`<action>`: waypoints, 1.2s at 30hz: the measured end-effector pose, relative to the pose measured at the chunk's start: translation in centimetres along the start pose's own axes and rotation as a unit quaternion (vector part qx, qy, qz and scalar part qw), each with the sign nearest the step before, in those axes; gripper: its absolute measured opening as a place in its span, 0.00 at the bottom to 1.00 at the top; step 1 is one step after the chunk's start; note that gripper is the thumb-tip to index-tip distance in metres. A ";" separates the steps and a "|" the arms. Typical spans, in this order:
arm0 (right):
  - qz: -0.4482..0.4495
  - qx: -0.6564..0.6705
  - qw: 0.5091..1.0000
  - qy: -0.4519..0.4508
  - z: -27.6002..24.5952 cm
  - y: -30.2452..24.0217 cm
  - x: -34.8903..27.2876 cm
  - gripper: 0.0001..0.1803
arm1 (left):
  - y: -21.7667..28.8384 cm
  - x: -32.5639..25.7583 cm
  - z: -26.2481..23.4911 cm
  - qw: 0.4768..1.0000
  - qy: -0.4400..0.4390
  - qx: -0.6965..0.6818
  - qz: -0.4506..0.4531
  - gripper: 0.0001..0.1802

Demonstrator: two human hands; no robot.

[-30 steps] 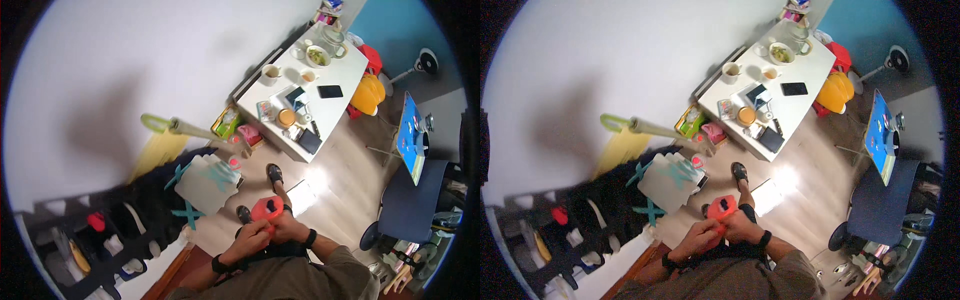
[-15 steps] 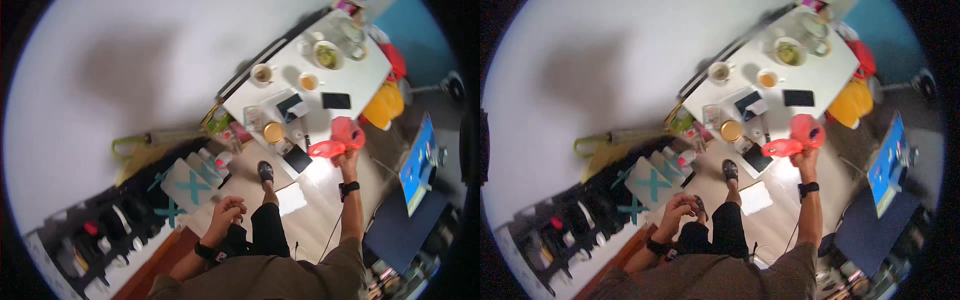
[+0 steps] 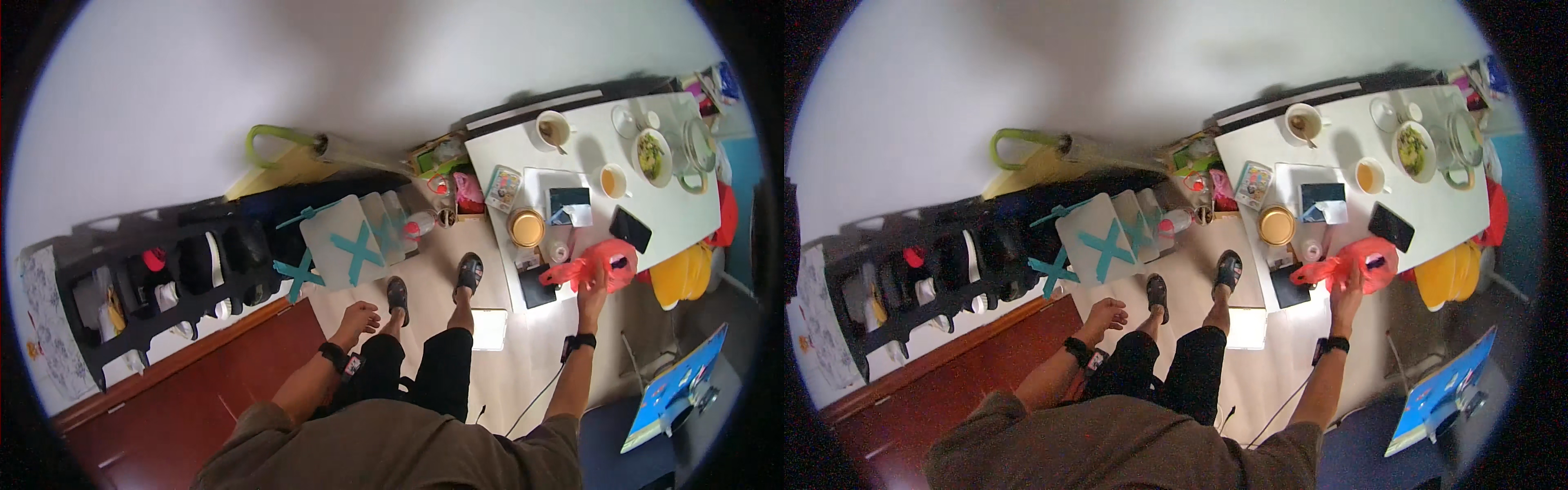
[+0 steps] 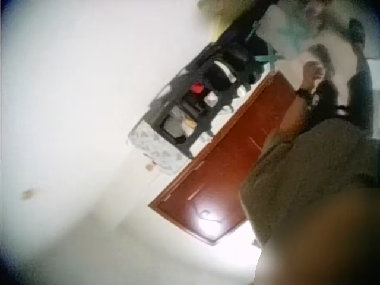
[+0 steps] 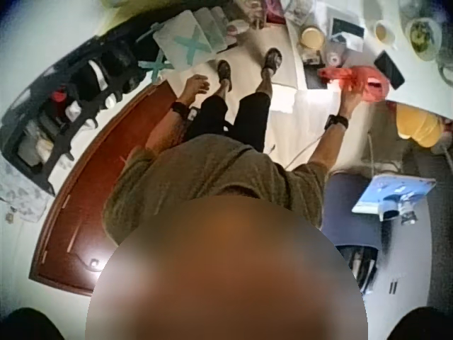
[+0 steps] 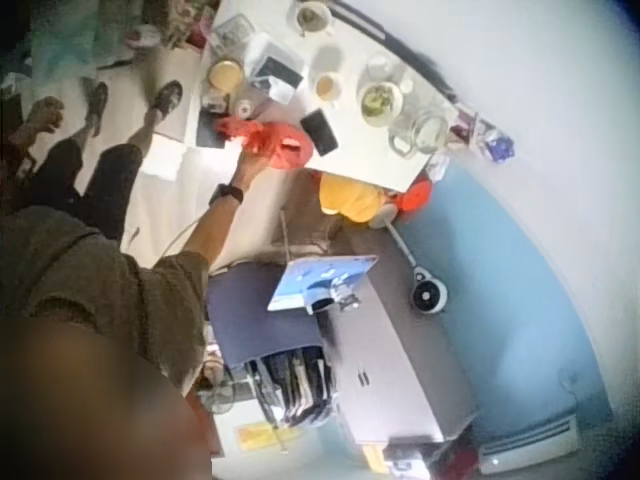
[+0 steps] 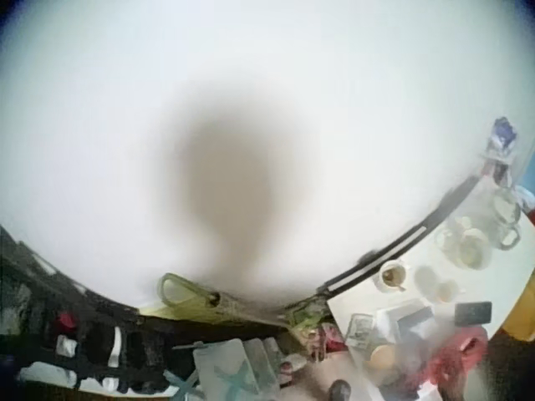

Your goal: The person assembles multiple small stools by hand and using a power drill, attaching blue cross-shaped legs to white square seats and tightening screws with the tool.

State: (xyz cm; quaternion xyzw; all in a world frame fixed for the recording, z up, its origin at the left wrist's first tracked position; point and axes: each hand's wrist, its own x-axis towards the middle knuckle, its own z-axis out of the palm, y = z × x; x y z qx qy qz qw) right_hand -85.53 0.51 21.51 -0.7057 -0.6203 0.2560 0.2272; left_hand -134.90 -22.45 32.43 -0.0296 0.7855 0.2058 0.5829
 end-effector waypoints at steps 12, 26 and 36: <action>-0.037 0.172 0.934 -0.311 15.6 -26.1 -15.5 0.34 | -1.4 15.6 -6.8 0.887 0.249 0.213 0.327 0.19; -0.256 0.014 0.931 -0.261 32.8 -36.5 -17.8 0.30 | 4.4 17.8 -7.2 0.887 0.206 0.289 0.297 0.28; -0.244 0.044 0.921 -0.299 32.6 -36.3 -17.9 0.27 | 5.4 18.0 -7.2 0.854 0.186 0.344 0.343 0.29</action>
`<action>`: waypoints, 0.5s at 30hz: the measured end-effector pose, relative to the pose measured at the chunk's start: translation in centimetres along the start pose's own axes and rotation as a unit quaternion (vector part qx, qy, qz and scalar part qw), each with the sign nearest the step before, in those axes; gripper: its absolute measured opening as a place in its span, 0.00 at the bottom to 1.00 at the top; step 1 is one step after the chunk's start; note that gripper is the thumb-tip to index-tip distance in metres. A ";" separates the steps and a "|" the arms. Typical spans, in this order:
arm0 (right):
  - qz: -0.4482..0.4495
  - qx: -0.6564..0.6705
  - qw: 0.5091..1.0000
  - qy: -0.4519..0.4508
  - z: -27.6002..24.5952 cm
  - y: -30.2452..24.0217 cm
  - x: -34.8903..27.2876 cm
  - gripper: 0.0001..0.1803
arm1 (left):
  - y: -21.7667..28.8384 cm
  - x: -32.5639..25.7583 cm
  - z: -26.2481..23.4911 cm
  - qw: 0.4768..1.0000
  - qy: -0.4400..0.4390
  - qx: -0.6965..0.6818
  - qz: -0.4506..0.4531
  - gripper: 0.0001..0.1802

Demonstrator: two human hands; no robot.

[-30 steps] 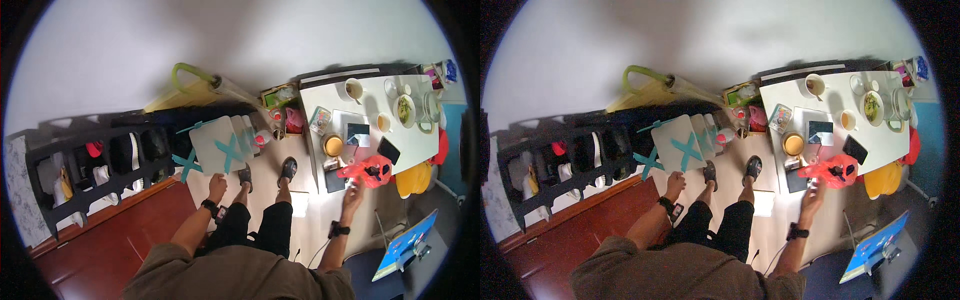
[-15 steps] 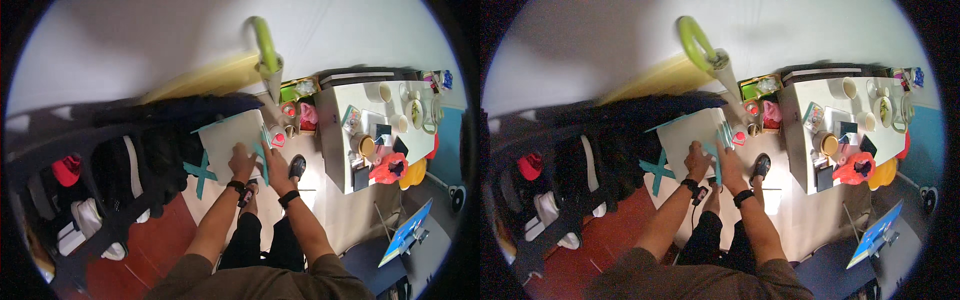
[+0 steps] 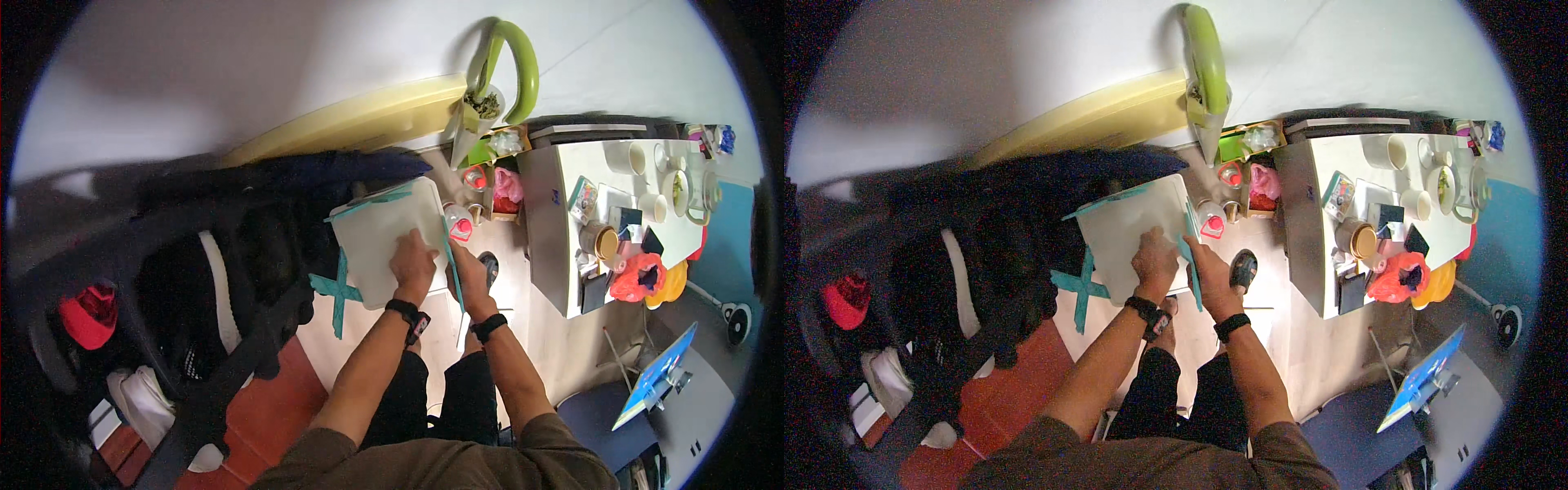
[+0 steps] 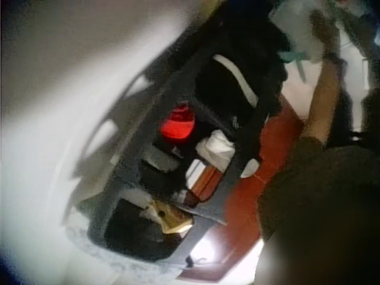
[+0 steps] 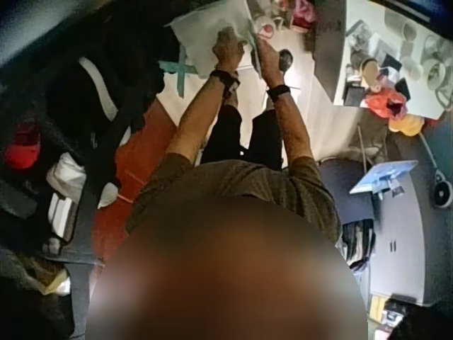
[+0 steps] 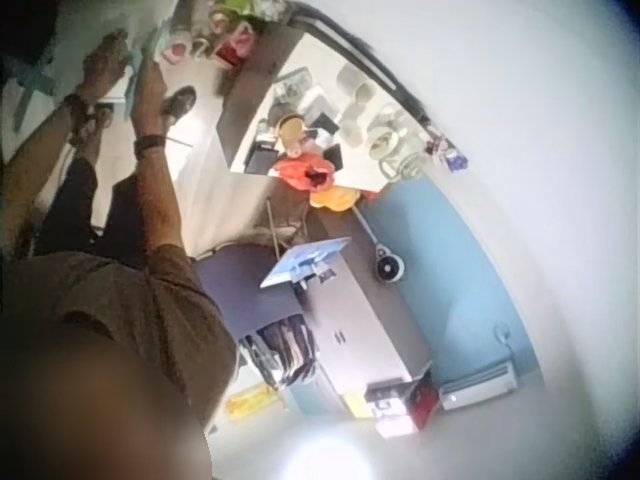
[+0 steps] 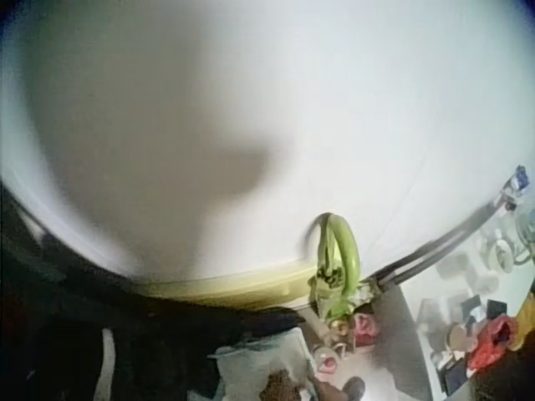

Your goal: The person assembles multiple small stools by hand and using a power drill, attaching blue cross-shaped legs to white square seats and tightening screws with the tool.

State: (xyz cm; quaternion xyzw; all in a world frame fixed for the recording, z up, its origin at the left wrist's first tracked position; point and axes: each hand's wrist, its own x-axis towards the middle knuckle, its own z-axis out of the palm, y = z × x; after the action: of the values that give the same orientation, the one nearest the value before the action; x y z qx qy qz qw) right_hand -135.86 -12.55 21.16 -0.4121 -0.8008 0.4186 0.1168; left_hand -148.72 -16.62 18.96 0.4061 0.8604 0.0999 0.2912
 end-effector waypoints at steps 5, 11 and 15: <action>0.057 0.019 0.998 -0.008 0.1 0.4 0.0 0.30 | 1.4 2.7 -0.4 0.975 0.046 -0.006 0.217 0.36; -0.003 0.081 0.996 0.038 -0.2 1.1 0.2 0.29 | 0.7 6.7 -0.9 0.912 0.030 0.150 0.380 0.23; 0.032 0.039 0.999 -0.009 0.2 1.4 0.2 0.26 | 0.8 6.9 -0.2 0.912 0.049 0.158 0.376 0.21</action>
State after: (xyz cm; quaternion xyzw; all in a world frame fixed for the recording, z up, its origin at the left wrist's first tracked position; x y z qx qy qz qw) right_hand -135.32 -12.04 19.91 -0.4285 -0.7714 0.4569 0.1125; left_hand -151.74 -10.90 16.55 0.7349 0.6618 0.0844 0.1218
